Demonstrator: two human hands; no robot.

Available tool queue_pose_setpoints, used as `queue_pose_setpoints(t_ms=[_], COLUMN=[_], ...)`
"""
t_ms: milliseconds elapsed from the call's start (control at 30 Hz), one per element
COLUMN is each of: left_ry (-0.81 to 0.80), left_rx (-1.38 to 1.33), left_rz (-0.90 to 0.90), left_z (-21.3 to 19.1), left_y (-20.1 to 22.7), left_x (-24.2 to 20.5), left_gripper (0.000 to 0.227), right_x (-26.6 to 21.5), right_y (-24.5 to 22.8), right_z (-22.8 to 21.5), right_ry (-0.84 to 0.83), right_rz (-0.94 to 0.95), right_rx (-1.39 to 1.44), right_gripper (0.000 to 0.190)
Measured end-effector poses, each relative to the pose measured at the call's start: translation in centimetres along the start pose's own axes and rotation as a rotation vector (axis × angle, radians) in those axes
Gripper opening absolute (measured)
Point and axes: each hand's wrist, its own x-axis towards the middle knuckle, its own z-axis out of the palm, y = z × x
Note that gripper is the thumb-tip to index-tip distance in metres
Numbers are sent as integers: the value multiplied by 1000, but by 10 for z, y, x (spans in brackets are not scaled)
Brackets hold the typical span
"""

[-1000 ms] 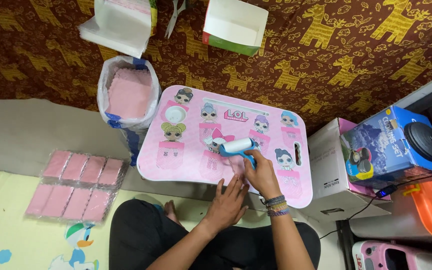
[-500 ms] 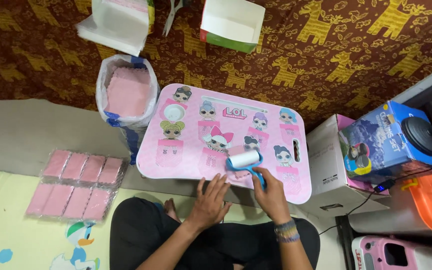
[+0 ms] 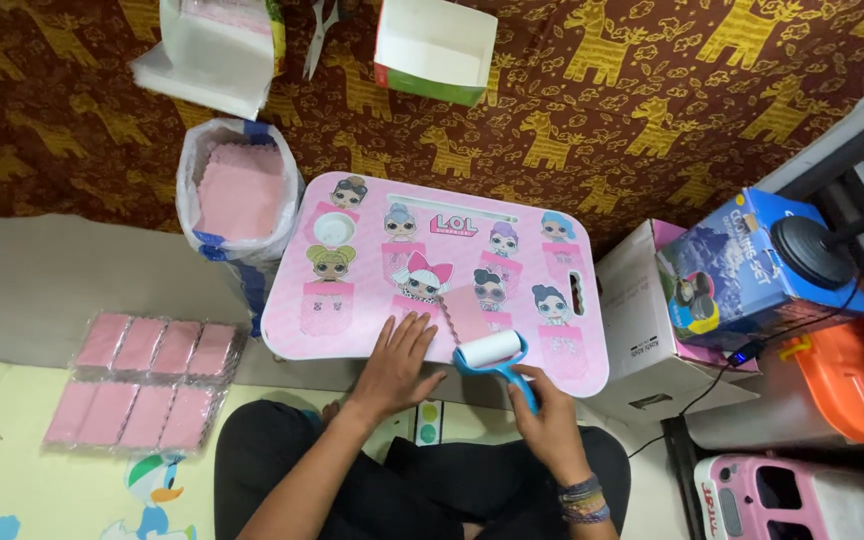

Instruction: The person cleans pink textile pieces using a lint roller, folds them by hand, and places them into a clear plastic bag.

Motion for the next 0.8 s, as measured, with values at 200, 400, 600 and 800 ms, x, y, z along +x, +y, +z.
queue_pose_setpoints(t_ms=[200,400,600,800], left_ry=[-69,-8,63,245], left_rx=[29,41,60,208], left_rz=[41,99,89,143], left_z=[-17,-18,14,83], left_y=[-27,-38,-52,-93], left_x=[0,-7,-12,-14], left_gripper=[82,91,96,56], right_x=[38,114,153,155], right_y=[53,56,52,36], right_z=[4,38,75,73], right_ry=[107,192,239,163], right_rz=[247,295,199,393], right_rx=[640,914,871,1018], right_gripper=[35,40,45,44])
